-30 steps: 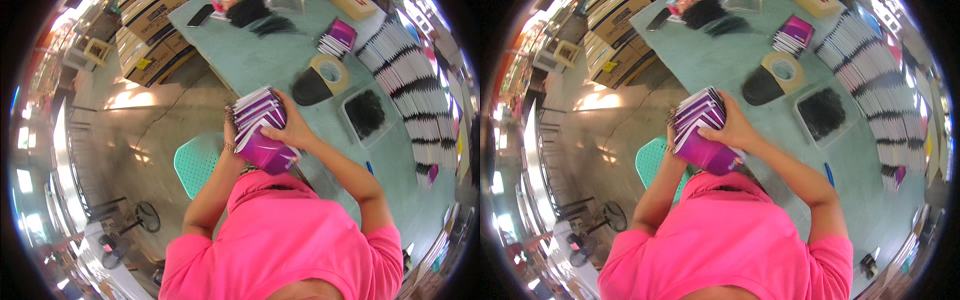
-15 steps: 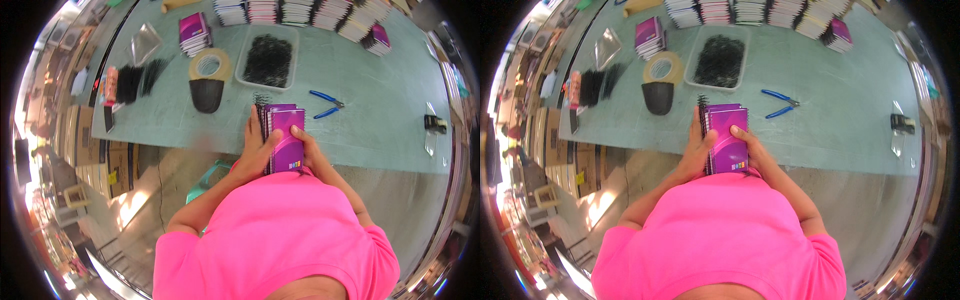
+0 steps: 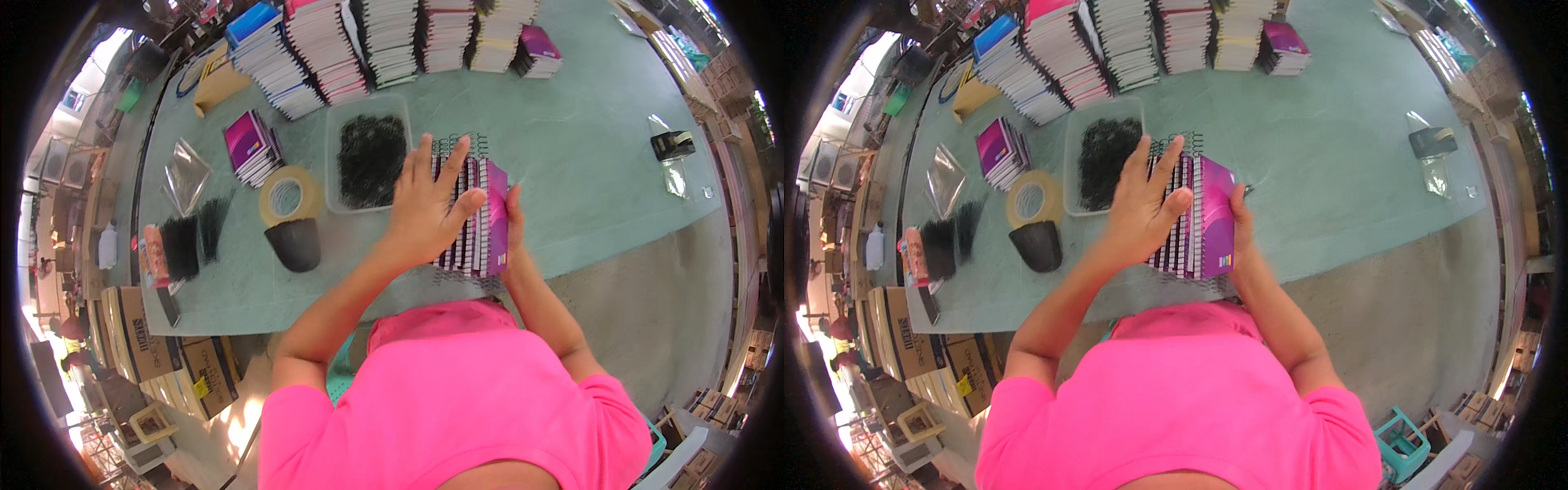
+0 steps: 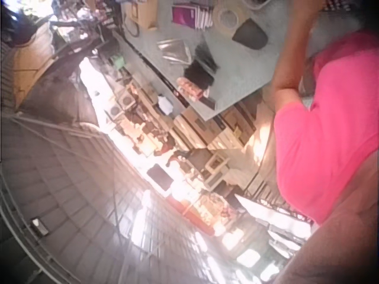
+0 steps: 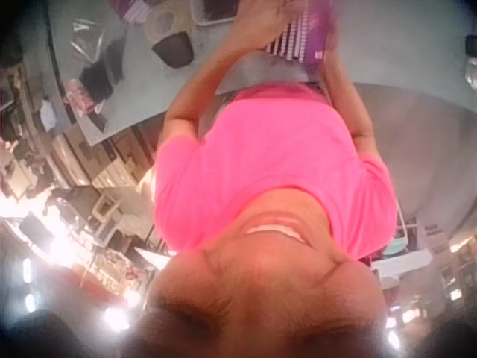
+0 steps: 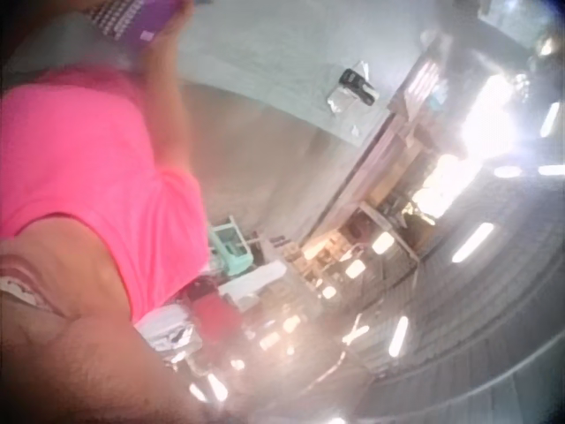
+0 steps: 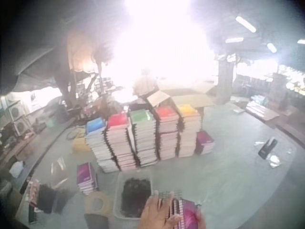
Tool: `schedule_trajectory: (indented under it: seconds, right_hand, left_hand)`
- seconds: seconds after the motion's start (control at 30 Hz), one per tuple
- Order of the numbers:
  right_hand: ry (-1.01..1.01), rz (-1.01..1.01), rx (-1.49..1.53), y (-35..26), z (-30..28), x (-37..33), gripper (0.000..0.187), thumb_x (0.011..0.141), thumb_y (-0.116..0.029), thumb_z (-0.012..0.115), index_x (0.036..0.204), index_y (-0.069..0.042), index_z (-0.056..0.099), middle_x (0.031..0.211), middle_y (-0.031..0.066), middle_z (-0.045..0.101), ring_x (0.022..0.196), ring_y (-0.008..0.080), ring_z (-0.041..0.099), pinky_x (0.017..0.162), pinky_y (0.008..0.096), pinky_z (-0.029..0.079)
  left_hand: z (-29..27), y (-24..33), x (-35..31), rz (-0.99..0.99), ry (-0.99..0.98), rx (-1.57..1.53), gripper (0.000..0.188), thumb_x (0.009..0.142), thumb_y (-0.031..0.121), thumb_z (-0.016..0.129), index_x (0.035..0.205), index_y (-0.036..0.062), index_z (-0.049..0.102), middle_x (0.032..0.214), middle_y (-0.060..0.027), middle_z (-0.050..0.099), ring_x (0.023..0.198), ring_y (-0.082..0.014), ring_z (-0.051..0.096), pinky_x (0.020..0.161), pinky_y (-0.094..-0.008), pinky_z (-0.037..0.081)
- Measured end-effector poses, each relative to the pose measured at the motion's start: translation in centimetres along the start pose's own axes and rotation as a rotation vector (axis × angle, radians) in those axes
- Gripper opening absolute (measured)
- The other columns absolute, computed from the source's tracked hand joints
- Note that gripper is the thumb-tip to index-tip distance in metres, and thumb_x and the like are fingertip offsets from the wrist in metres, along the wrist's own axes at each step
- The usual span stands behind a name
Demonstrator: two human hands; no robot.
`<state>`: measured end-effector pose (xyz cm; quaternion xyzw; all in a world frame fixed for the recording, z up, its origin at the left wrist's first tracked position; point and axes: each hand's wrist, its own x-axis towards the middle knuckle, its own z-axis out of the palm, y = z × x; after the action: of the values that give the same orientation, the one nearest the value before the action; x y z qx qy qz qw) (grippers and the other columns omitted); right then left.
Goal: The person uses pliers to cut the ends of metal spiral bindings on stacks of notebooks and then places the finished notebooks onto larger stacks.
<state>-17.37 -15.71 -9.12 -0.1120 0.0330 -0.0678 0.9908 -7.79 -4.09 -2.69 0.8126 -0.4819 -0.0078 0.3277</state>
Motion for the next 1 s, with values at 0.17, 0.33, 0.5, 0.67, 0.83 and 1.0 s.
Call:
schedule_trajectory:
  seconds: [0.17,0.33,0.5,0.67,0.83,1.0]
  right_hand:
    - [0.079,-0.064,-0.005,-2.4,-0.6,1.0,0.067,0.084,-0.058,0.038,0.125,-0.004,0.040,0.117,0.0140,0.052,0.105,0.0260,0.053,0.090,0.0408,0.044]
    - [0.011,-0.157,-0.021,-4.2,-2.1,2.0,0.068,0.085,-0.058,0.036,0.128,-0.005,0.037,0.121,0.0134,0.048,0.110,0.0262,0.049,0.094,0.0392,0.041]
    - [0.253,-0.333,-0.246,-5.4,-4.3,2.8,0.071,0.083,-0.056,0.042,0.131,-0.004,0.032,0.126,0.0130,0.044,0.116,0.0253,0.043,0.098,0.0402,0.036]
    - [0.235,-0.338,0.495,-12.9,-11.1,1.3,0.064,0.087,-0.049,0.040,0.132,-0.004,0.029,0.130,0.0115,0.040,0.116,0.0249,0.043,0.099,0.0402,0.035]
    - [0.216,-0.016,-0.057,-15.8,-7.3,0.6,0.053,0.088,-0.038,0.039,0.123,0.002,0.039,0.091,0.0131,0.058,0.079,0.0245,0.058,0.068,0.0393,0.049]
    - [0.189,-0.030,-0.062,-15.2,-6.8,1.0,0.055,0.087,-0.042,0.041,0.123,0.000,0.041,0.097,0.0134,0.058,0.085,0.0257,0.058,0.073,0.0411,0.049]
  left_hand:
    - [0.9,0.8,3.3,-0.105,-0.109,-0.324,0.070,0.085,0.059,0.034,0.137,0.0132,0.026,0.136,-0.0329,0.014,0.128,-0.0459,0.012,0.104,-0.0465,0.014]
    - [1.8,1.8,6.0,0.051,-0.032,-0.067,0.083,0.079,0.067,0.037,0.138,0.0113,0.022,0.137,-0.0323,0.012,0.128,-0.0457,0.014,0.103,-0.0521,0.013]
    - [5.1,2.8,9.4,0.045,-0.176,-0.029,0.078,0.080,0.061,0.042,0.135,0.0063,0.027,0.140,-0.0249,0.018,0.130,-0.0381,0.016,0.105,-0.0477,0.013]
    - [6.8,-4.5,8.8,-0.117,-0.336,-0.309,0.070,0.077,0.044,0.059,0.130,0.0048,0.035,0.137,-0.0235,0.025,0.128,-0.0356,0.024,0.104,-0.0392,0.022]
    - [10.1,-2.7,5.7,0.070,-0.722,0.271,0.067,0.072,0.026,0.065,0.128,0.0017,0.036,0.122,-0.0250,0.038,0.114,-0.0371,0.038,0.097,-0.0394,0.032]
    - [12.4,-3.3,3.7,0.100,-0.595,0.224,0.065,0.065,0.011,0.062,0.125,0.0023,0.039,0.100,-0.0198,0.044,0.095,-0.0323,0.046,0.085,-0.0380,0.039]
